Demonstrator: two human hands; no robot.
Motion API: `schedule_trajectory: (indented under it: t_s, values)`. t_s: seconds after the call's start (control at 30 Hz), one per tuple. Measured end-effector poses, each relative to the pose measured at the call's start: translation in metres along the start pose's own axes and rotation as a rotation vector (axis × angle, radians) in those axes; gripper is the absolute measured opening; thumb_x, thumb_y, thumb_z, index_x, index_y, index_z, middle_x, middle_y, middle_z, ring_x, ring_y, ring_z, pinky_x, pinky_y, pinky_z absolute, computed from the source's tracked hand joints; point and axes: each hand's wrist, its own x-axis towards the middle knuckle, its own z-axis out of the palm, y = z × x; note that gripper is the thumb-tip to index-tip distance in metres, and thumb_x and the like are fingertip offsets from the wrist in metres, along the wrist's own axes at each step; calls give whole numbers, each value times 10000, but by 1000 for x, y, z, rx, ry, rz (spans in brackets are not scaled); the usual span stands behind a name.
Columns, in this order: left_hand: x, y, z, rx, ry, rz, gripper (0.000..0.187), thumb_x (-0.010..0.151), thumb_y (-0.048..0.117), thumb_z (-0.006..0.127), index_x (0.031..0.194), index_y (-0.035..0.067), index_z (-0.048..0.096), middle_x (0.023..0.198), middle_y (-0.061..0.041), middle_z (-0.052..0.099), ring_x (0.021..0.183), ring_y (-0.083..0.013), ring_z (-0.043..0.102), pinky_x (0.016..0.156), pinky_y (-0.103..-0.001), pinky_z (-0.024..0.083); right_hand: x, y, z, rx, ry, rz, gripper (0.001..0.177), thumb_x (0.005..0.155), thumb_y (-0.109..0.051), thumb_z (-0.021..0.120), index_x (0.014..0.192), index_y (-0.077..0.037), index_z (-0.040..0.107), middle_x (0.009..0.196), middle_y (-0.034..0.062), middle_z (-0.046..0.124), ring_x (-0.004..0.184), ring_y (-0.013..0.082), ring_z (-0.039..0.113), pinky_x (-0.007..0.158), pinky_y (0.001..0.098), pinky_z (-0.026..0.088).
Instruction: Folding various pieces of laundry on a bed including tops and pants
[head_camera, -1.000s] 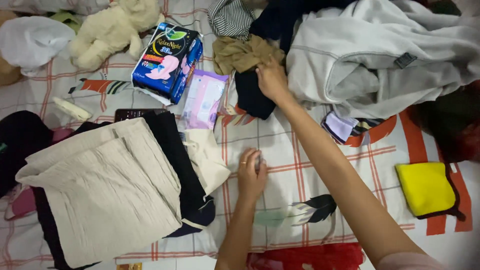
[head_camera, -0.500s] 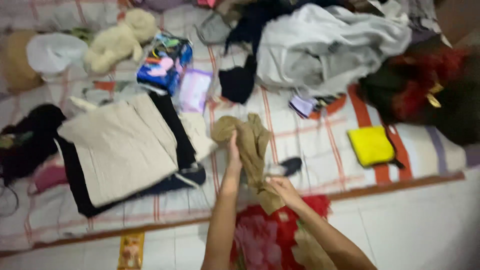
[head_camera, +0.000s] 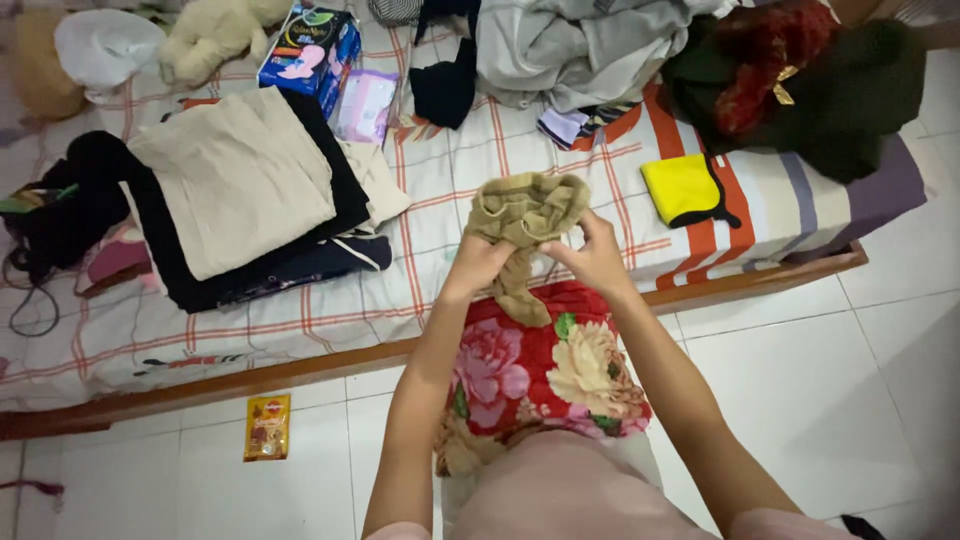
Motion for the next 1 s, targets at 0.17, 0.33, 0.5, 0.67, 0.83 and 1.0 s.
schedule_trajectory:
  t_s: [0.17,0.33,0.5,0.67,0.83,1.0]
  values:
    - [5,101,18,161,-23,48,880,861,63,807,1579,124,302,1337,-67,648,1220,-166,627,1057,-323,500,15,-37,-4,-112,-93,-109,619,834,-325,827,1312,17,633,1265,133,694,1201,222,643,1070,379,483]
    - [23,96,-9,343,-70,3,584,945,140,768,1475,137,525,1279,-60,701,1185,-158,656,1031,-322,524,40,-69,-13,-162,-115,39,466,872,-247,765,1269,-16,685,1173,102,746,1054,173,682,944,331,543]
    - [31,126,-50,354,178,210,180,1038,175,699,1180,69,664,1170,-30,693,1111,-150,646,1012,-308,505,72,-48,-56,144,241,-66,329,890,75,551,1200,27,650,1146,76,713,1074,163,675,970,302,547]
    - [24,152,-73,348,219,249,167,1036,93,667,1198,62,643,1146,-18,668,1085,-128,610,983,-288,484,68,-75,-91,77,130,-291,470,827,101,429,1257,-4,583,1270,69,627,1193,168,605,1059,268,473]
    - [19,178,-83,405,119,323,150,1017,-11,604,1108,80,681,1143,-35,656,1069,-158,630,975,-284,494,63,-90,-111,-182,-126,-425,454,710,105,363,1039,-17,652,1105,137,659,1094,254,650,1042,305,509]
    - [12,204,-65,982,-126,322,137,849,64,659,927,119,757,1142,-86,658,963,-285,702,868,-365,551,61,-137,-97,-797,-280,-406,347,725,57,589,1048,-52,654,993,130,632,999,373,631,827,450,511]
